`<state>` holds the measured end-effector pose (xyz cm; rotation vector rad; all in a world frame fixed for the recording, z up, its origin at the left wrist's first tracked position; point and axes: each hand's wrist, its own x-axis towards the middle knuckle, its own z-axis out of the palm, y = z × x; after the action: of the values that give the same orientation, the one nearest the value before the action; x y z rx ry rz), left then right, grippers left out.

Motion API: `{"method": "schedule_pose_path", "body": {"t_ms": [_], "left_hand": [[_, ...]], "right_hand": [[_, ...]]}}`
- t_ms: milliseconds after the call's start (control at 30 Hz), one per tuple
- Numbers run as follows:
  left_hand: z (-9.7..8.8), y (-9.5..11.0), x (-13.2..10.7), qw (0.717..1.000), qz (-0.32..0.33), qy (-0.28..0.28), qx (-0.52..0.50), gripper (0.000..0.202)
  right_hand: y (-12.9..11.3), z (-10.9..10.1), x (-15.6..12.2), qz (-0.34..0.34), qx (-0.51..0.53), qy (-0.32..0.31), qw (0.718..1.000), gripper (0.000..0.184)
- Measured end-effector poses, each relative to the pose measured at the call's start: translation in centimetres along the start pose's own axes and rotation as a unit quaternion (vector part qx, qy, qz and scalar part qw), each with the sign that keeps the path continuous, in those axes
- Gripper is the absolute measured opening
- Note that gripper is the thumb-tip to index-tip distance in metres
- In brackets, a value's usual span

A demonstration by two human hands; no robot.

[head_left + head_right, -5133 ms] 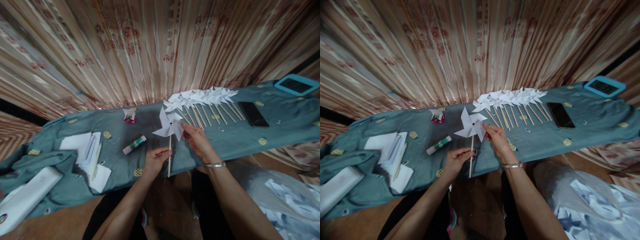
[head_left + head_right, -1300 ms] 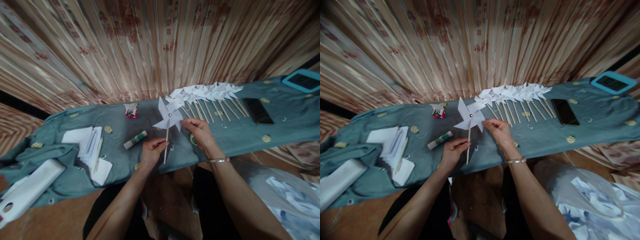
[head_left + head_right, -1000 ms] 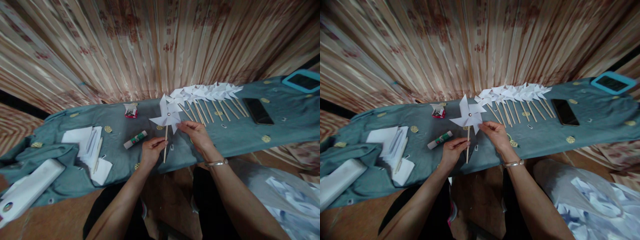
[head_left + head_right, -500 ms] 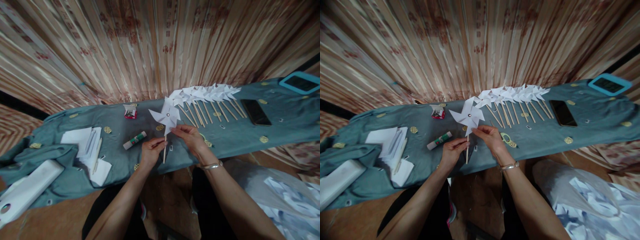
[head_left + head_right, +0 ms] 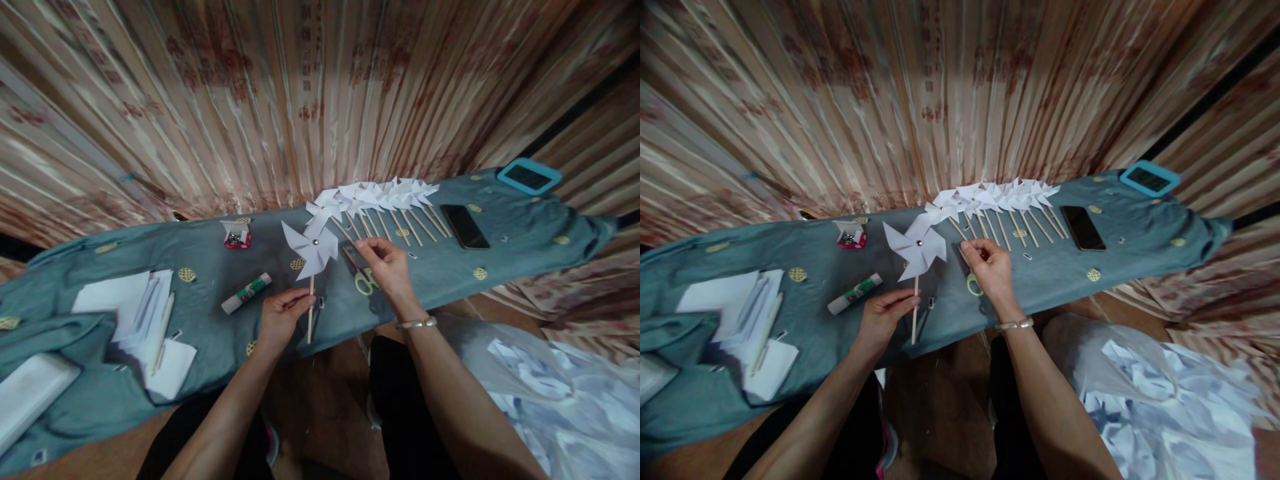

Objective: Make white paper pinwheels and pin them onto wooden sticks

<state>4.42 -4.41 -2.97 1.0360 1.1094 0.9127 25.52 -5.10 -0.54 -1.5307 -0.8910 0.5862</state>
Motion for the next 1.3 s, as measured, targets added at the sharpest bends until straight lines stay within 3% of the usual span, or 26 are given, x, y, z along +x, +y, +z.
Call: {"method": "schedule_pose_path", "body": {"t_ms": [133, 400, 767, 1300], "left_hand": [[0.0, 0.0, -0.4, 0.999, -0.002, -0.035, 0.02, 0.035], [0.4, -0.1, -0.5, 0.999, -0.006, -0.05, 0.019, 0.032], [0.6, 0.1, -0.4, 0.999, -0.028, -0.03, -0.027, 0.033], [0.6, -0.1, 0.0, 1.0, 0.001, -0.002, -0.029, 0.025]], "right_hand": [[0.2, 0.6, 0.1, 0.023, 0.092, -0.043, 0.995, 0.048], [-0.2, 1.1, -0.2, 0.116, 0.158, -0.106, 0.975, 0.041], [-0.4, 1.0, -0.6, 0.131, 0.161, -0.112, 0.972, 0.031], [-1.1, 1.3, -1.8, 0.146, 0.155, -0.146, 0.966, 0.032]]}}
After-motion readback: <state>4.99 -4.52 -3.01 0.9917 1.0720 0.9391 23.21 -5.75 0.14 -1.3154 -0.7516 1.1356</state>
